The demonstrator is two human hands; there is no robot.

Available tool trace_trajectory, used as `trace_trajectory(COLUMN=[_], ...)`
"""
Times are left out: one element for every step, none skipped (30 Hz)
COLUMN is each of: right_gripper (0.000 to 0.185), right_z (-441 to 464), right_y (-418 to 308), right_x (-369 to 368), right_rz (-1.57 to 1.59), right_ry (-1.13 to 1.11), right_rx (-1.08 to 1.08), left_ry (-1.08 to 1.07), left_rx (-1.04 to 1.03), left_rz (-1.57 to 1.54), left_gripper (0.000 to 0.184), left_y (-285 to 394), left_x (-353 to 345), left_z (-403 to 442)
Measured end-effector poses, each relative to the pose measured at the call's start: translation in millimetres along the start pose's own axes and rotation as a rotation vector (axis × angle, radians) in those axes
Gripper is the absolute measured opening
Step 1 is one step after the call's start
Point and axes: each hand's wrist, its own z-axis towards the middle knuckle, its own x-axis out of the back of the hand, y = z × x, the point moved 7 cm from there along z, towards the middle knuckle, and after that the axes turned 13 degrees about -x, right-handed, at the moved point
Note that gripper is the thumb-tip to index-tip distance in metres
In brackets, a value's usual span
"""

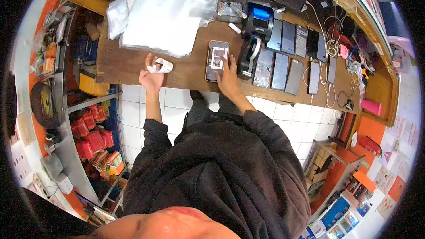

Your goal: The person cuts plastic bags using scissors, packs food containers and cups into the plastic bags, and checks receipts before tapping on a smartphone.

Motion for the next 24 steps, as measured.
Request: trace_trajectory(right_gripper=[0.055, 0.055, 0.055, 0.054, 0.053, 0.053, 0.052, 0.052, 0.052, 0.051, 0.050, 0.050, 0.050, 0.050, 0.050, 0.050, 0.050, 0.050, 0.047, 0.047, 0.046, 0.045, 0.042, 0.042], right_z=[0.7, 2.0, 2.8, 3.0, 3.5, 3.2, 2.7, 1.9, 0.8, 0.1, -0.5, -1.1, -2.3, -3.8, -5.3, -6.7, -8.3, -9.7, -11.2, -12.3, -12.8, -13.1, -13.7, -13.5], right_y=[3.3, 6.6, 8.0, 9.6, 5.2, 2.7, -0.5, -4.8, -4.0, -3.5, -2.1, 2.3, 11.1, 18.5, 17.9, 16.8, 17.7, 18.5, 19.1, 19.6, 20.7, 21.8, 20.3, 21.1], right_x=[-4.2, -10.3, -13.4, -16.2, -16.6, -17.3, -19.0, -20.3, -22.6, -23.6, -25.0, -28.8, -29.0, -26.8, -21.5, -17.1, -13.2, -10.6, -7.1, -5.7, -5.9, -6.5, -7.3, -8.0], right_rz=[0.005, 0.006, -0.004, -0.014, -0.012, -0.009, -0.041, -0.074, -0.074, -0.121, -0.169, -0.167, -0.078, 0.011, 0.069, 0.071, 0.129, 0.187, 0.187, 0.185, 0.140, 0.094, 0.058, 0.055], right_ry=[0.017, 0.019, 0.075, 0.130, 0.154, 0.160, 0.154, 0.149, 0.152, 0.185, 0.218, 0.222, 0.265, 0.309, 0.287, 0.296, 0.304, 0.313, 0.360, 0.366, 0.352, 0.335, 0.335, 0.336], right_rx=[0.000, -0.005, 0.011, 0.027, 0.038, 0.033, 0.044, 0.053, 0.045, 0.040, 0.035, 0.028, -0.020, -0.065, -0.089, -0.090, -0.092, -0.095, -0.098, -0.102, -0.117, -0.132, -0.103, -0.106], left_ry=[0.003, -0.006, -0.018, -0.024, 0.065, 0.154, 0.149, 0.144, 0.111, 0.074, 0.087, 0.081, 0.069, 0.055, -0.057, -0.102, -0.120, -0.138, -0.148, -0.146, -0.141, -0.143, -0.164, -0.187], left_rx=[0.007, -0.024, -0.056, -0.052, -0.090, -0.129, -0.166, -0.160, -0.243, -0.327, -0.354, -0.350, -0.399, -0.450, -0.523, -0.525, -0.527, -0.528, -0.528, -0.542, -0.555, -0.551, -0.586, -0.623], left_rz=[-0.001, 0.103, 0.207, 0.211, 0.279, 0.347, 0.409, 0.410, 0.622, 0.834, 0.835, 0.836, 0.952, 1.065, 1.213, 1.206, 1.270, 1.334, 1.329, 1.380, 1.431, 1.428, 1.458, 1.488], left_gripper=[0.065, 0.062, 0.060, 0.060, 0.057, 0.055, 0.051, 0.051, 0.048, 0.045, 0.039, 0.039, 0.038, 0.037, 0.035, 0.034, 0.032, 0.030, 0.030, 0.029, 0.027, 0.027, 0.028, 0.028], left_y=[-0.3, 1.1, 4.4, 2.6, 2.6, 5.5, 7.6, 6.3, 12.6, 18.5, 23.0, 22.6, 25.0, 28.4, 28.1, 22.2, 20.1, 20.1, 19.9, 20.1, 20.0, 19.0, 19.7, 20.3], left_x=[6.3, 12.2, 17.3, 21.0, 21.4, 22.7, 32.4, 41.6, 48.6, 54.1, 52.7, 50.3, 45.2, 31.3, 15.8, 10.1, 5.7, 0.4, -0.6, -0.1, 0.8, 2.7, 0.5, -2.1], left_z=[1.2, 3.6, 6.3, 6.0, 3.4, 1.4, 3.9, 6.7, 8.2, 8.6, 8.3, 6.2, 1.4, -4.4, -9.9, -13.1, -17.2, -19.0, -17.3, -17.5, -18.0, -18.1, -19.4, -20.5])
